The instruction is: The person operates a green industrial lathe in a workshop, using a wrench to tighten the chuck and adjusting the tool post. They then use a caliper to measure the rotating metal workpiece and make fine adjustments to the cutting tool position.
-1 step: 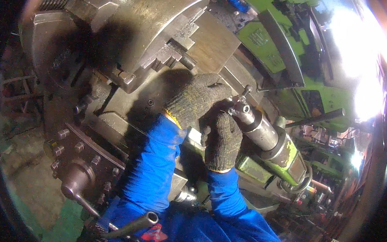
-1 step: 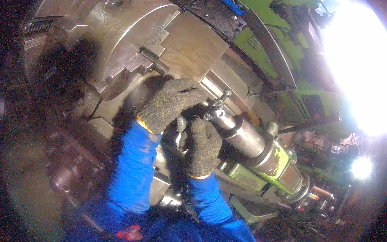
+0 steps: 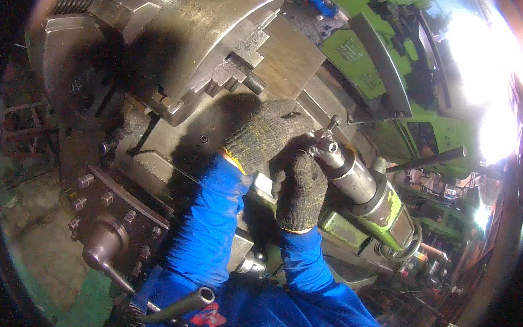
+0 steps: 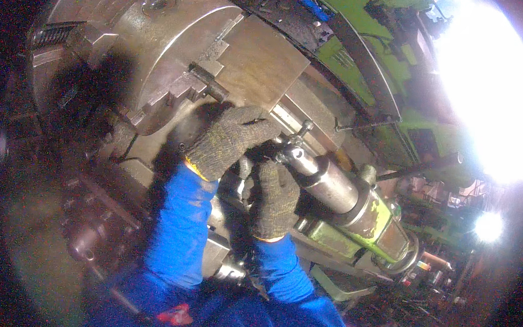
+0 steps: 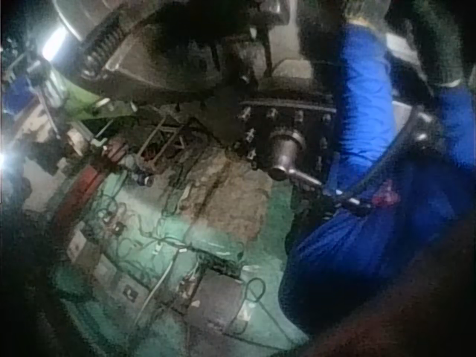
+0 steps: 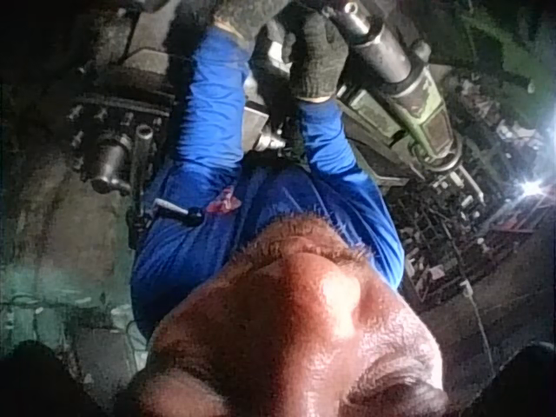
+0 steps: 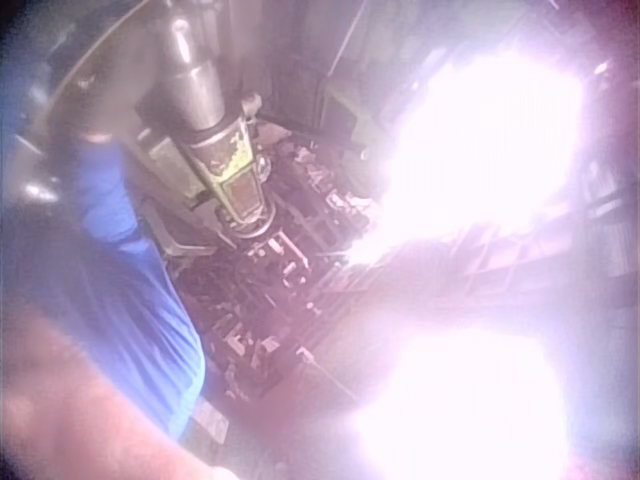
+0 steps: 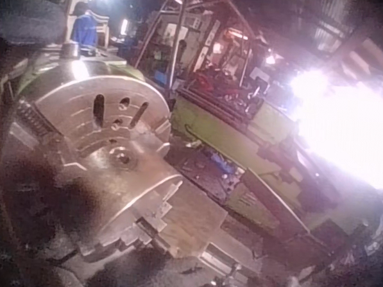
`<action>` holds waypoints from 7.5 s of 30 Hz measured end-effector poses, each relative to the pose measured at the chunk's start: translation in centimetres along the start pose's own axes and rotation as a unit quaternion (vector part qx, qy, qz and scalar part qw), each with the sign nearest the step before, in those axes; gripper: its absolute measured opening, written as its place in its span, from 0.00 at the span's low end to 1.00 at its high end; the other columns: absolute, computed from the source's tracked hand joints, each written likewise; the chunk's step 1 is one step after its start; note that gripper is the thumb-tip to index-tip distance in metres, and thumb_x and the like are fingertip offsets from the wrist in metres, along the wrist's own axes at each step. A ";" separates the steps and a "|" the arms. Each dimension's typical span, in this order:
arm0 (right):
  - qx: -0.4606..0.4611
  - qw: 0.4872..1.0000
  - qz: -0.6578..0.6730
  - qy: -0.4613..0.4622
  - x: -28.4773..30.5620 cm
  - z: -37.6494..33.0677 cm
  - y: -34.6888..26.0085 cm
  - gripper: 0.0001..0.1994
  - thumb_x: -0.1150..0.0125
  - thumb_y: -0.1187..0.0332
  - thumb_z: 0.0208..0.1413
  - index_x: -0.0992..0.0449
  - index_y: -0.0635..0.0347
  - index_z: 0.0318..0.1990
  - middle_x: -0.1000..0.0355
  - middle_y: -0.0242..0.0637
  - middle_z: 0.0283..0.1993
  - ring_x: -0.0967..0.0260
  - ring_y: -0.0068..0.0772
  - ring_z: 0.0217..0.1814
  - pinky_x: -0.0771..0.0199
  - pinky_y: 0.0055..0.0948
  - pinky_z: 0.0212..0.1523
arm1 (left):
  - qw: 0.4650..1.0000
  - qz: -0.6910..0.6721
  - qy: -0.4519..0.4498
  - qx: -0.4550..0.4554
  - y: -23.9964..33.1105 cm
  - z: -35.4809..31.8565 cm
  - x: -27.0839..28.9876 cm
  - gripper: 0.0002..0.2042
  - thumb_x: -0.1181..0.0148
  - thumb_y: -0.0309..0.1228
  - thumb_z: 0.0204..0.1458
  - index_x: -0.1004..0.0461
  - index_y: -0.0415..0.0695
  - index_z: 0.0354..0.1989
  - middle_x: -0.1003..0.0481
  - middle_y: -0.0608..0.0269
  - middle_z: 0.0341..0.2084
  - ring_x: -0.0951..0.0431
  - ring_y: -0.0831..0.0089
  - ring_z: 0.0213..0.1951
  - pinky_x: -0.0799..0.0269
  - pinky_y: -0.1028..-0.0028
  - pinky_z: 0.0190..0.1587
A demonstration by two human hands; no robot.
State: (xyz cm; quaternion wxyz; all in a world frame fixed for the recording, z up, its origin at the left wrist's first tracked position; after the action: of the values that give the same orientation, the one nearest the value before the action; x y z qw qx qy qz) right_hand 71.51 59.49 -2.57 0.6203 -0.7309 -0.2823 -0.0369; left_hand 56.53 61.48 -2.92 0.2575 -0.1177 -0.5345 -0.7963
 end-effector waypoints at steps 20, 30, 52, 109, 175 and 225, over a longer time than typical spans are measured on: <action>0.098 0.974 0.206 -0.001 -1.0 1.8 3.6 0.17 0.38 0.58 0.67 0.26 0.60 0.53 0.25 0.36 0.40 0.25 0.31 0.34 0.24 0.25 0.36 | 1.000 -0.008 -0.013 0.018 0.7 0.0 0.5 0.14 0.43 0.24 0.54 0.17 0.44 0.48 0.21 0.53 0.50 0.21 0.56 0.54 0.24 0.61 0.56; -0.052 0.981 0.186 0.001 -0.3 -0.9 1.8 0.19 0.43 0.52 0.69 0.22 0.61 0.43 0.25 0.32 0.33 0.32 0.21 0.28 0.34 0.27 0.27 | 0.999 -0.015 -0.017 0.031 -0.2 -0.2 0.1 0.14 0.44 0.24 0.54 0.17 0.44 0.47 0.21 0.53 0.48 0.21 0.58 0.52 0.23 0.62 0.54; -0.013 0.994 0.088 0.061 0.1 0.2 0.1 0.20 0.42 0.53 0.70 0.21 0.65 0.45 0.25 0.34 0.29 0.33 0.23 0.24 0.37 0.24 0.24 | 1.000 -0.022 0.006 -0.009 0.0 0.1 0.1 0.13 0.41 0.25 0.51 0.18 0.46 0.45 0.21 0.53 0.47 0.21 0.54 0.52 0.26 0.60 0.56; 0.205 0.978 0.039 0.017 -0.7 1.6 3.7 0.15 0.42 0.68 0.69 0.27 0.55 0.60 0.23 0.36 0.52 0.23 0.37 0.50 0.22 0.35 0.51 | 1.000 -0.013 0.018 0.002 0.4 -0.1 0.8 0.15 0.41 0.24 0.53 0.17 0.47 0.48 0.21 0.51 0.48 0.21 0.54 0.51 0.24 0.61 0.54; 0.181 0.921 -0.327 -0.110 7.4 11.4 -5.7 0.19 0.41 0.54 0.66 0.17 0.64 0.46 0.21 0.39 0.37 0.24 0.33 0.40 0.25 0.36 0.44 | 1.000 -0.004 0.016 -0.025 -0.3 -0.1 -0.1 0.12 0.45 0.22 0.55 0.19 0.42 0.45 0.22 0.54 0.46 0.21 0.59 0.49 0.24 0.66 0.51; 0.334 0.895 -0.229 0.186 9.9 0.2 -6.1 0.13 0.39 0.62 0.67 0.22 0.66 0.38 0.24 0.36 0.35 0.28 0.29 0.34 0.26 0.31 0.35 | 0.953 -0.238 0.002 0.187 -1.3 0.3 -0.1 0.07 0.36 0.30 0.58 0.19 0.45 0.43 0.21 0.59 0.42 0.22 0.66 0.49 0.26 0.66 0.53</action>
State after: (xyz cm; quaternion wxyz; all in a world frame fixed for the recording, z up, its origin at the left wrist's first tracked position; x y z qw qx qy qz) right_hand 76.97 63.73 6.75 0.8433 -0.3756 -0.3171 -0.2171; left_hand 55.92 62.16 -3.93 0.0790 0.0652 -0.6861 -0.7203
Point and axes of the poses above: each hand's wrist, its own z-axis towards the middle knuckle, its own x-axis out of the back of the hand, y = z × x, the point moved 6 cm from there along z, towards the middle knuckle
